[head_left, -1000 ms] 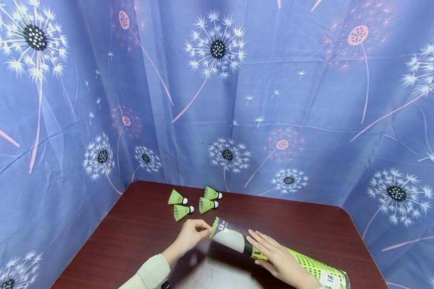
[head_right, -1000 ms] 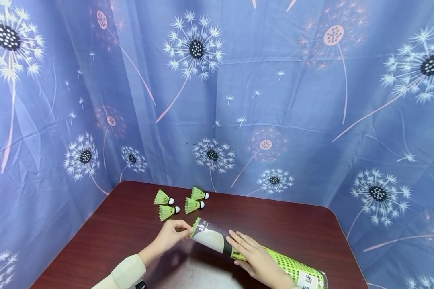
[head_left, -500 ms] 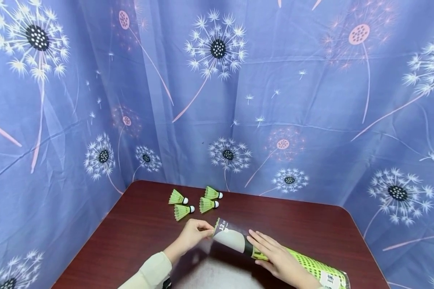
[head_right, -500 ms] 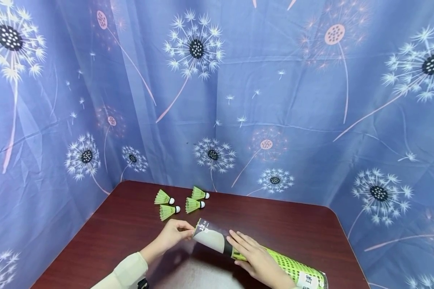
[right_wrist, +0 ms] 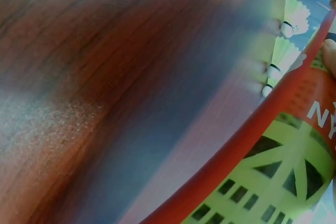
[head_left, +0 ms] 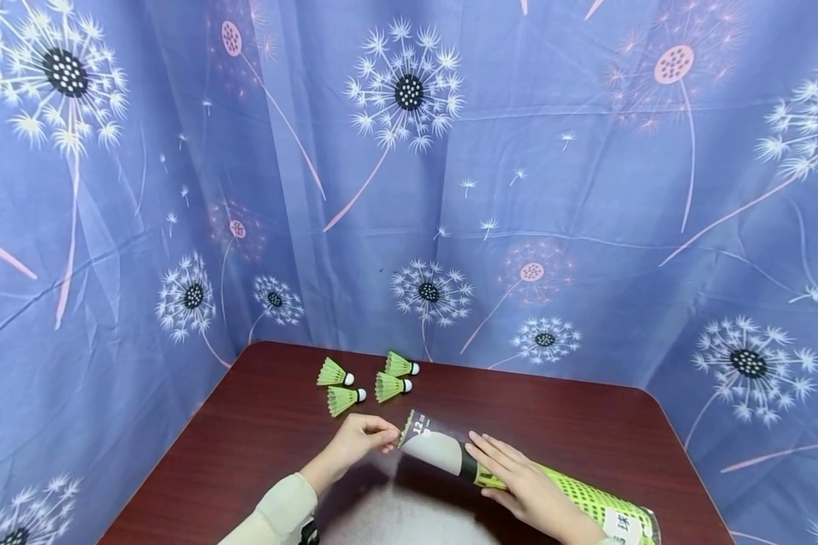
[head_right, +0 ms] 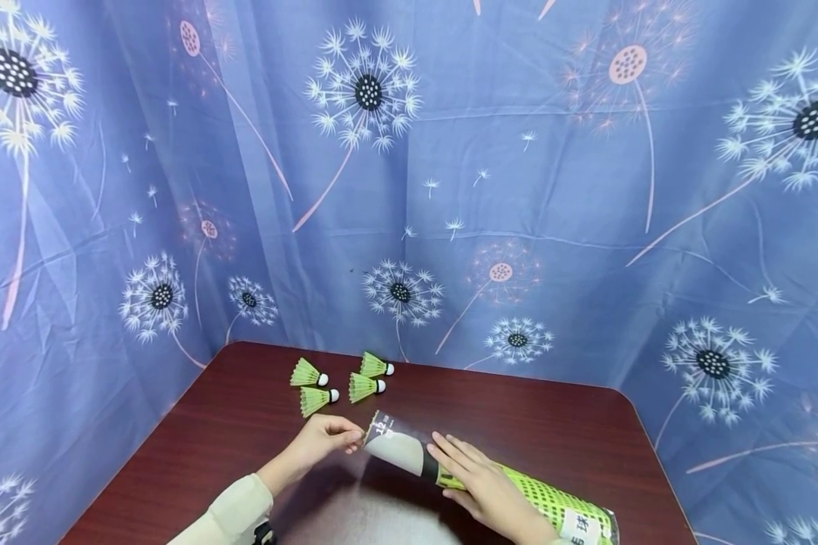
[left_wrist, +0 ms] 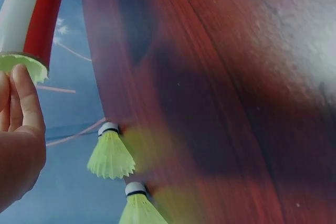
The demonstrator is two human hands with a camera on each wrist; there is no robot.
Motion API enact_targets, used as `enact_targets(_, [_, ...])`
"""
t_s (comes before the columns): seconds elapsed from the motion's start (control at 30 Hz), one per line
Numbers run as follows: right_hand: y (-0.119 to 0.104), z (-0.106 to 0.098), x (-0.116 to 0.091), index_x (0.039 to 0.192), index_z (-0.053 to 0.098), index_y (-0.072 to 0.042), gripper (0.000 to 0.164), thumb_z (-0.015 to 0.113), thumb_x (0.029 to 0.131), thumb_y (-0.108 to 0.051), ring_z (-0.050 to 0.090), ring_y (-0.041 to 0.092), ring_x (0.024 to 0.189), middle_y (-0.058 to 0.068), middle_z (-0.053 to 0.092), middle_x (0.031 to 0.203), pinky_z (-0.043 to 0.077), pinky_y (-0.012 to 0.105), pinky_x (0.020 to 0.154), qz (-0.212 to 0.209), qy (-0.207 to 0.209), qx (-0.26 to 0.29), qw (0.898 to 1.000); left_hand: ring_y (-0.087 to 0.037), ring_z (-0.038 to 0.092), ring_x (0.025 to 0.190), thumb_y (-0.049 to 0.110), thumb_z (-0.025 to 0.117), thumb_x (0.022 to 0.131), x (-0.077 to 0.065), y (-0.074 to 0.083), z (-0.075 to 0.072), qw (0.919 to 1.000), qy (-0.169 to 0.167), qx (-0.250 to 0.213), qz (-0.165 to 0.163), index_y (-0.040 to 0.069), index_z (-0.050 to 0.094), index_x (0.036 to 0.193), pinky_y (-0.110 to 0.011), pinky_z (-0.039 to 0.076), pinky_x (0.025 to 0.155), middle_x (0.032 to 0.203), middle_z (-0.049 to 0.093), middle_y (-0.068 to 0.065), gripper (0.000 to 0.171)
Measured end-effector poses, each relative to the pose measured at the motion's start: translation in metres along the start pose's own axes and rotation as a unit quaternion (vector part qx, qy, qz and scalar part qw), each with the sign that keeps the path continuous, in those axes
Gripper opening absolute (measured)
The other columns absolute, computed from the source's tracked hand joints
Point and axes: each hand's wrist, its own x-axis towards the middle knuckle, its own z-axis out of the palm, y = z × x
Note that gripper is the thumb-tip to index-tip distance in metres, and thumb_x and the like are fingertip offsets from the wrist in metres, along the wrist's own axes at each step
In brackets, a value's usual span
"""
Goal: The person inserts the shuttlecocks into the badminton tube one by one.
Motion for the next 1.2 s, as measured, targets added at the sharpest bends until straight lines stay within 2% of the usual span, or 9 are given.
enact_targets(0.13, [0.000,0.000,0.001,0.145,0.041,-0.008,0.068,0.071,0.087,-0.024,0.046,0.032,0.128,0.010,0.039,0.150,0.016,0.017,0.112,-0.001,0.004,-0.003,1.000,-0.014,0.066,0.071,0.004,0.066,0.089,-0.001,-0.004,-0.008,0.9992,0.037,-0.007,-0.010,-0.019,0.063,0.099,-0.040,0.057,0.071,0.085,0.068,-0.024,0.025])
enact_targets(0.23, [-0.001,-0.001,0.001,0.145,0.041,-0.006,0.066,0.069,0.088,-0.025,0.045,0.031,0.129,0.011,0.039,0.150,0.015,0.018,0.112,-0.005,0.006,-0.002,1.000,-0.016,0.066,0.071,0.002,0.066,0.089,0.001,-0.008,-0.015,0.9952,0.093,-0.017,-0.024,-0.021,0.061,0.101,-0.039,0.057,0.072,0.085,0.068,-0.025,0.027])
enact_targets(0.3, [-0.001,-0.001,0.001,0.145,0.041,-0.006,0.069,0.072,0.085,-0.021,0.044,0.031,0.130,0.013,0.040,0.149,0.015,0.017,0.112,-0.007,0.005,0.001,1.000,-0.017,0.066,0.070,0.000,0.066,0.088,0.002,-0.010,-0.020,0.9890,0.141,-0.028,-0.032,-0.021,0.061,0.100,-0.036,0.057,0.070,0.084,0.068,-0.025,0.024])
enact_targets(0.57, [-0.002,-0.001,0.000,0.146,0.040,-0.009,0.073,0.075,0.082,-0.019,0.044,0.033,0.130,0.014,0.041,0.148,0.015,0.017,0.112,0.008,-0.005,0.009,1.000,-0.011,0.065,0.064,-0.010,0.062,0.087,0.005,-0.021,-0.046,0.9504,0.306,-0.043,-0.037,-0.025,0.057,0.104,-0.028,0.057,0.067,0.078,0.069,-0.014,0.024])
enact_targets(0.77, [-0.002,-0.001,0.000,0.146,0.040,-0.009,0.077,0.078,0.080,-0.016,0.037,0.024,0.136,0.013,0.040,0.149,0.015,0.016,0.112,0.013,-0.008,0.009,1.000,-0.015,0.064,0.068,-0.004,0.064,0.086,0.010,-0.025,-0.060,0.9122,0.405,0.033,-0.052,-0.017,0.063,0.104,-0.018,0.049,0.060,0.086,0.069,-0.024,0.022])
enact_targets(0.83, [-0.002,-0.001,0.000,0.146,0.040,-0.009,0.077,0.078,0.080,-0.016,0.039,0.025,0.135,0.013,0.040,0.149,0.016,0.016,0.112,0.010,-0.006,0.007,1.000,-0.015,0.063,0.070,-0.003,0.065,0.085,0.012,-0.027,-0.062,0.9018,0.426,0.049,-0.057,-0.015,0.065,0.103,-0.016,0.045,0.058,0.088,0.069,-0.025,0.022])
enact_targets(0.93, [-0.002,-0.001,0.001,0.146,0.040,-0.008,0.076,0.077,0.080,-0.017,0.043,0.030,0.131,0.014,0.041,0.148,0.015,0.016,0.112,0.003,-0.003,0.001,1.000,-0.012,0.062,0.070,-0.002,0.067,0.084,0.015,-0.031,-0.063,0.8957,0.438,0.048,-0.060,-0.015,0.065,0.102,-0.014,0.044,0.058,0.088,0.069,-0.025,0.022])
enact_targets(1.03, [-0.003,-0.002,0.002,0.145,0.041,-0.007,0.074,0.076,0.081,-0.017,0.045,0.032,0.129,0.014,0.041,0.148,0.015,0.017,0.112,-0.002,0.001,-0.003,1.000,-0.009,0.062,0.068,-0.002,0.067,0.084,0.018,-0.034,-0.062,0.8954,0.439,0.042,-0.062,-0.016,0.065,0.102,-0.013,0.044,0.058,0.087,0.070,-0.024,0.023])
enact_targets(1.2, [-0.003,-0.002,0.002,0.145,0.041,-0.007,0.074,0.076,0.081,-0.017,0.045,0.032,0.129,0.014,0.041,0.148,0.015,0.017,0.112,-0.005,0.003,-0.001,1.000,-0.006,0.060,0.064,0.000,0.069,0.084,0.021,-0.038,-0.058,0.9004,0.426,0.049,-0.073,-0.016,0.065,0.102,-0.014,0.044,0.057,0.086,0.070,-0.023,0.025])
